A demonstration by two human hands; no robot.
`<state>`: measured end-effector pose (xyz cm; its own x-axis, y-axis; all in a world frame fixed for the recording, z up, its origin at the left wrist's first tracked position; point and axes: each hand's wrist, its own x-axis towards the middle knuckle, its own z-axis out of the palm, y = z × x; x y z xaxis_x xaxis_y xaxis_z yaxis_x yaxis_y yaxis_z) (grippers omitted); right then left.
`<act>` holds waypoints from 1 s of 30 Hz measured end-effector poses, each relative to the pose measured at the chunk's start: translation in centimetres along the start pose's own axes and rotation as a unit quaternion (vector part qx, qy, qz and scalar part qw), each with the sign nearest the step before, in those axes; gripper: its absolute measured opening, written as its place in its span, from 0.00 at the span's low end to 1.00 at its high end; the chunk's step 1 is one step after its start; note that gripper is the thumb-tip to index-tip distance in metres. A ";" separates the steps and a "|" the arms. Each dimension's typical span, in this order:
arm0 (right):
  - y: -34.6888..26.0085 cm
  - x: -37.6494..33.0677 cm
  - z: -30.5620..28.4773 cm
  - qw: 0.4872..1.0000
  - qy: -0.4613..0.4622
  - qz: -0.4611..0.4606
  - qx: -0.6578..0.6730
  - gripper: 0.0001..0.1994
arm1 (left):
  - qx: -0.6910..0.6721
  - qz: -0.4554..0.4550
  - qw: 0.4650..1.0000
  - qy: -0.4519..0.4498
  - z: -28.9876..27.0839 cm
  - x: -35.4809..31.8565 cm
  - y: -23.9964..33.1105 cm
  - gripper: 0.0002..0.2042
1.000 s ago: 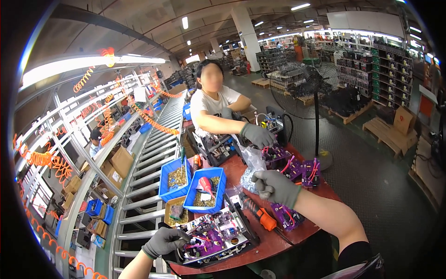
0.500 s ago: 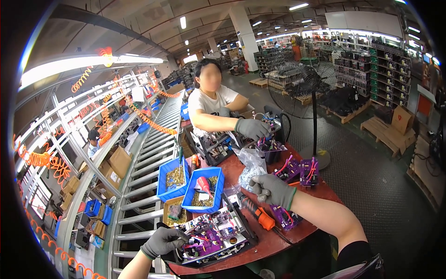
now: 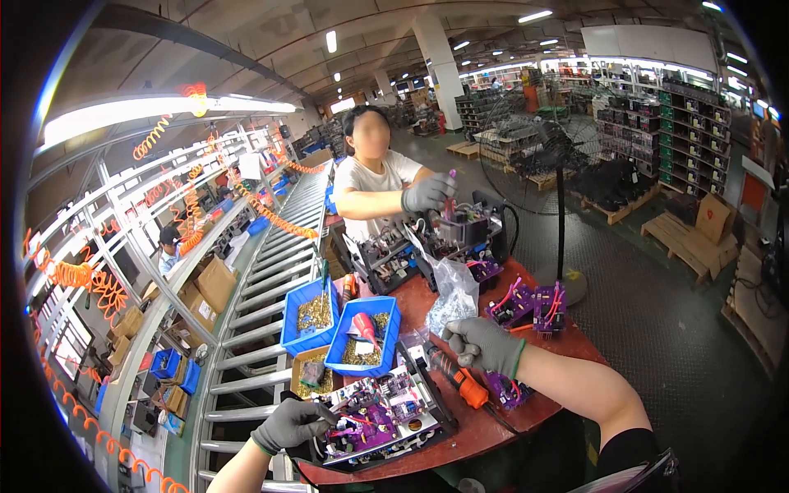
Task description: Assemble internal components and wiring for a robotic or electronic device at a warehouse workstation.
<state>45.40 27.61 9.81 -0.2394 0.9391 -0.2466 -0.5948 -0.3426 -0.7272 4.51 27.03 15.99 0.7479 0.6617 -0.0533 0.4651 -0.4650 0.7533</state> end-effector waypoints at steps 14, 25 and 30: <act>1.1 0.2 0.7 0.999 -0.009 0.028 -0.017 0.10 | 0.037 0.017 0.998 -0.043 -0.8 0.5 0.5 0.12; 3.6 -0.4 1.2 0.998 -0.019 0.055 -0.014 0.12 | 0.028 0.035 0.997 -0.065 -0.2 0.1 -0.5 0.11; -0.9 -2.1 2.5 0.997 0.003 -0.022 0.071 0.23 | 0.006 -0.035 0.999 -0.003 0.0 0.9 0.4 0.09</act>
<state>44.50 25.84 12.56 -0.2069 0.9533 -0.2202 -0.7074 -0.3012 -0.6394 5.35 27.46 16.26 0.7167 0.6888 -0.1089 0.5212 -0.4253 0.7399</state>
